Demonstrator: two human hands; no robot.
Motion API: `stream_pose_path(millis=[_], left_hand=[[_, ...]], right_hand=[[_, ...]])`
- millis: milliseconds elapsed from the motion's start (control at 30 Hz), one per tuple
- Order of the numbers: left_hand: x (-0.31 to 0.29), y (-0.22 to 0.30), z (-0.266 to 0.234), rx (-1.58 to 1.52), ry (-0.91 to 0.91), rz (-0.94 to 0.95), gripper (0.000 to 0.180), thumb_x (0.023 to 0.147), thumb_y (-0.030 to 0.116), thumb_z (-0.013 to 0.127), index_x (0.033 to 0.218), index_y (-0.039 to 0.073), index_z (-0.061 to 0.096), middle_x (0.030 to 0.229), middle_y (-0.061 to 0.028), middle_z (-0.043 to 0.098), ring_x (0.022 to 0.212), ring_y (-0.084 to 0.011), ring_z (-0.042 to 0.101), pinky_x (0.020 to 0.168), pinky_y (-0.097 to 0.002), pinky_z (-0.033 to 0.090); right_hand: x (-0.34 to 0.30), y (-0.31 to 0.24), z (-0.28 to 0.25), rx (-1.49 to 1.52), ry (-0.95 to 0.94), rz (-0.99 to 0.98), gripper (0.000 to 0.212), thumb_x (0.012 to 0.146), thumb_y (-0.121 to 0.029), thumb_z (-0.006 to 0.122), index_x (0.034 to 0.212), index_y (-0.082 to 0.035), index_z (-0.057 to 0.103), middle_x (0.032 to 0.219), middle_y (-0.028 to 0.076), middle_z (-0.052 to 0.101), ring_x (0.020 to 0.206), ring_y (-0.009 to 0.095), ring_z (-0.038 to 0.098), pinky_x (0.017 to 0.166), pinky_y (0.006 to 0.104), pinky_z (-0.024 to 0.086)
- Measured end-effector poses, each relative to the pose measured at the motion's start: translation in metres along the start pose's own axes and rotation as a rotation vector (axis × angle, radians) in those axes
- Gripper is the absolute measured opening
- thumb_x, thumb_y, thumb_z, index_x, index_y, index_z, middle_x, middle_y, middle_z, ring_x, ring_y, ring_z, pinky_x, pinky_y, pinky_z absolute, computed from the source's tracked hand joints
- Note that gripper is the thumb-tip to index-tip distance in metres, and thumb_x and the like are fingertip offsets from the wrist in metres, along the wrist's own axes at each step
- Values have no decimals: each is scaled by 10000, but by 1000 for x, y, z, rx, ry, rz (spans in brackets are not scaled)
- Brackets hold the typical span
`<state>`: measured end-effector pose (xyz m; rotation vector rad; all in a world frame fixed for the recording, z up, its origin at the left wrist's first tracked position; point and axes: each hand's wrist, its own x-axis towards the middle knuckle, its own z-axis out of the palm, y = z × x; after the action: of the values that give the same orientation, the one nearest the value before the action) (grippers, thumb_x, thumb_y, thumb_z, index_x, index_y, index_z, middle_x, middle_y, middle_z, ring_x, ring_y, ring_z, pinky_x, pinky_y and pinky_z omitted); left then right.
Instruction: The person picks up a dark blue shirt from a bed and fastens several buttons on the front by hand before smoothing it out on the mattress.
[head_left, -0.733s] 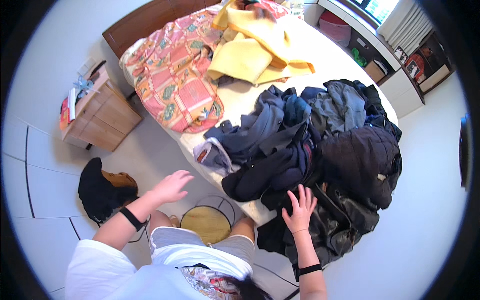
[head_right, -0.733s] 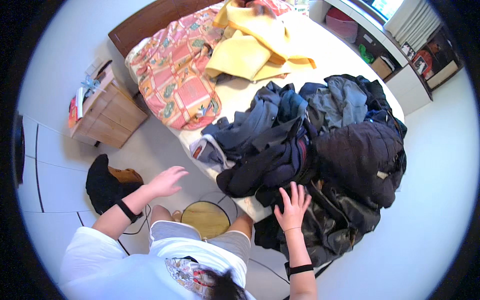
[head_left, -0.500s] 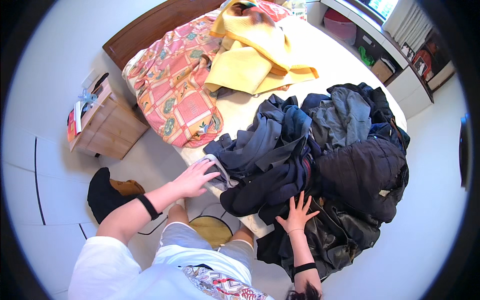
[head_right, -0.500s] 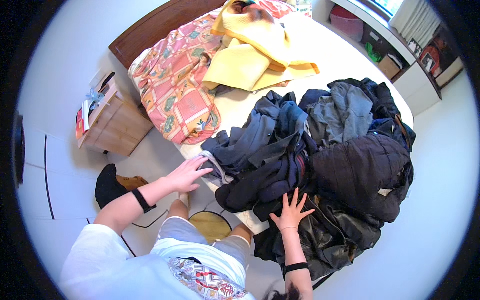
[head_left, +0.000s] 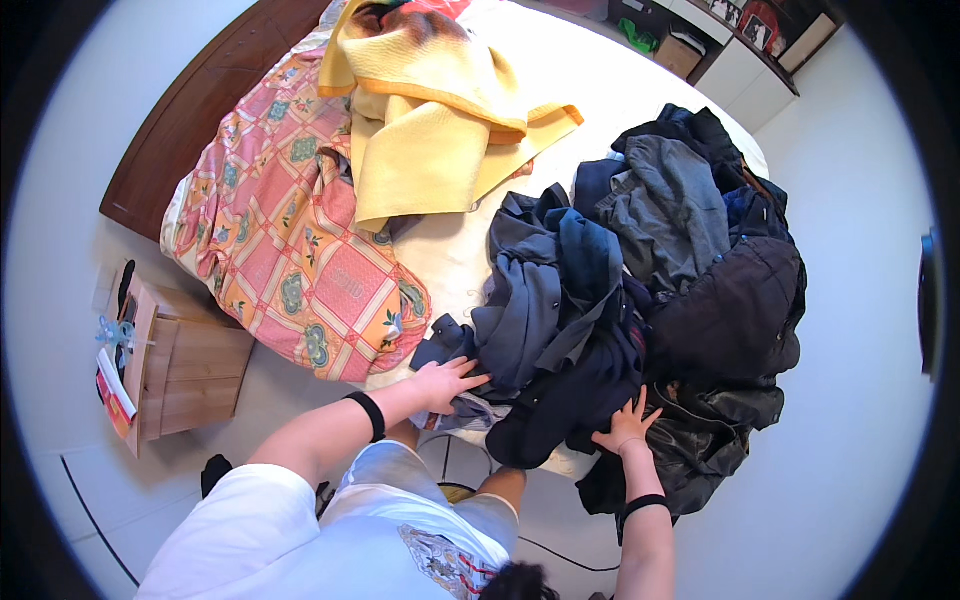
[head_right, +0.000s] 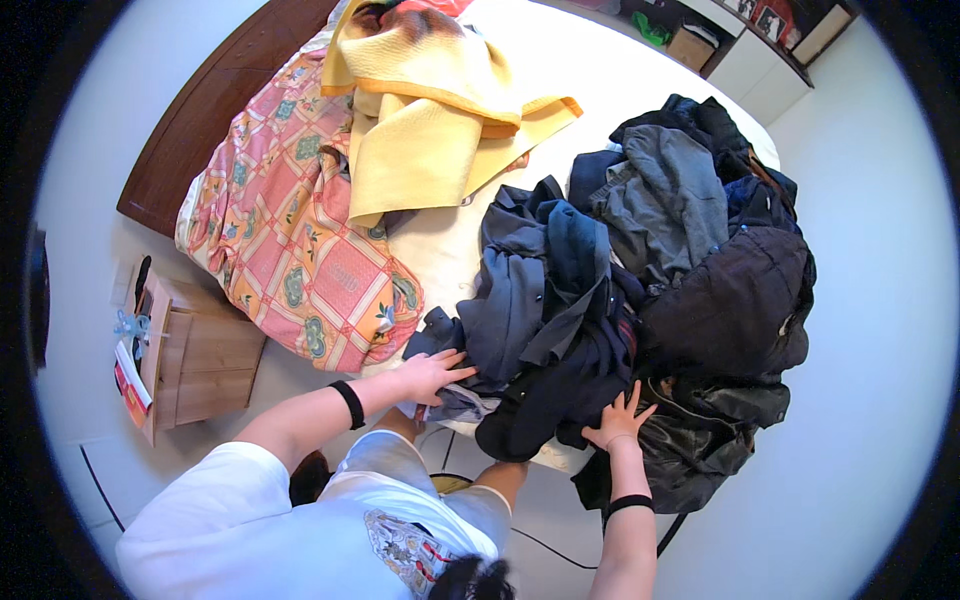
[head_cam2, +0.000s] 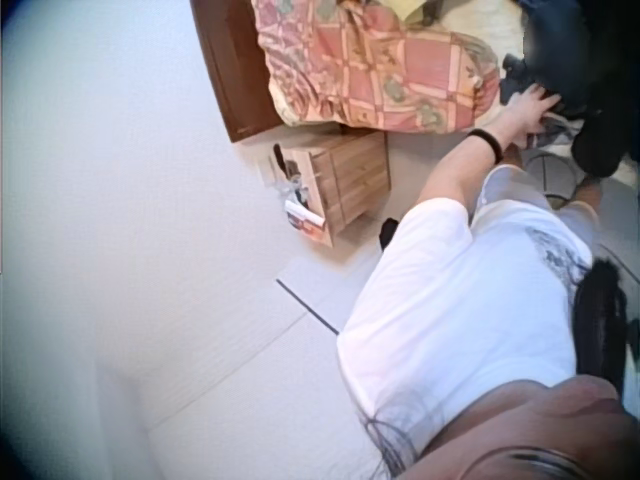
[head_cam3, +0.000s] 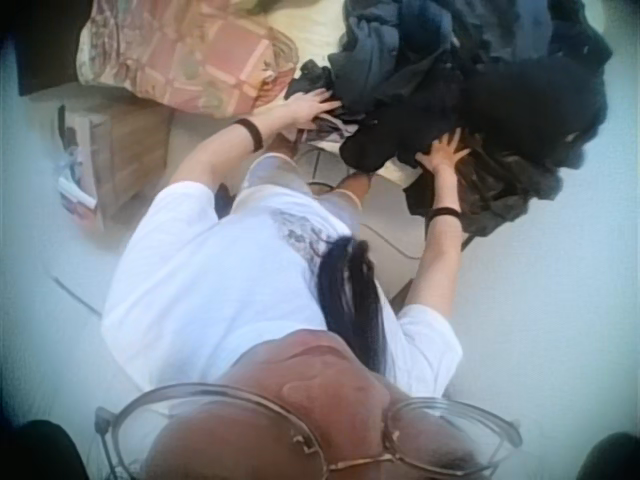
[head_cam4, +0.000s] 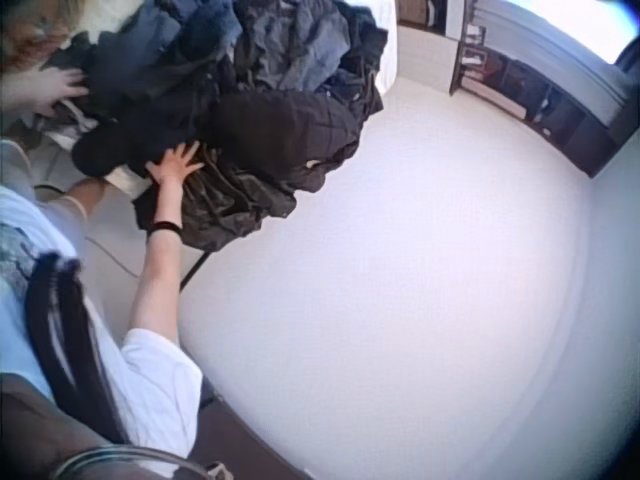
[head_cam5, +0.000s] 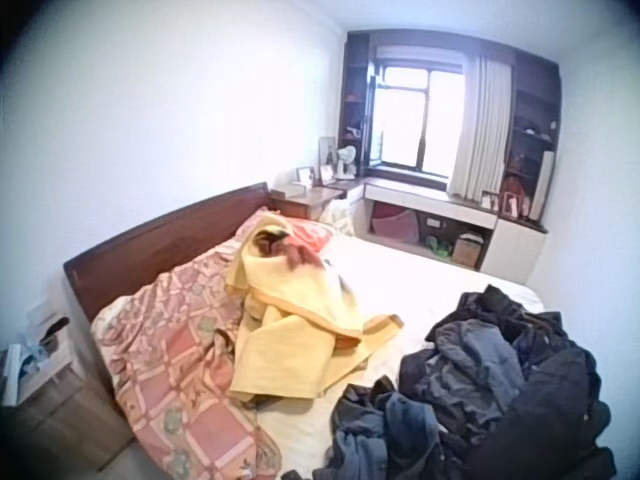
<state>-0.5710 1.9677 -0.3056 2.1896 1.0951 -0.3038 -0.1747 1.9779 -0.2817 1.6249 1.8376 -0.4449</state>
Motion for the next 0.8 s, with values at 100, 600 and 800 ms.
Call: stream_pose_path(millis=[100,600,800], left_hand=[[2,-3,0,-11,-43,-12,951,665,234,752,1485,260,271,1514,-169,285,1397,-327,290,907,-445,486],[23,-19,26,-104,35,-34,894,638,252,777,1431,257,365,1487,-151,325,1391,-340,285,931,-496,471],[6,-10,34,-1,-66,-21,1148,541,293,841,1499,249,211,1539,-175,202,1433,-347,166,994,-594,337]], right_hand=[[5,-6,-3,5,-81,40,844,640,-532,714,1344,-109,520,1542,166,215,1438,406,-105,1028,756,-32],[4,-12,0,43,-41,16,943,658,-475,726,1445,-106,360,1549,142,201,1427,424,-125,1051,737,35],[-48,-53,53,432,732,-138,537,597,-90,649,1100,45,514,1364,278,372,1334,476,270,1081,602,214]])
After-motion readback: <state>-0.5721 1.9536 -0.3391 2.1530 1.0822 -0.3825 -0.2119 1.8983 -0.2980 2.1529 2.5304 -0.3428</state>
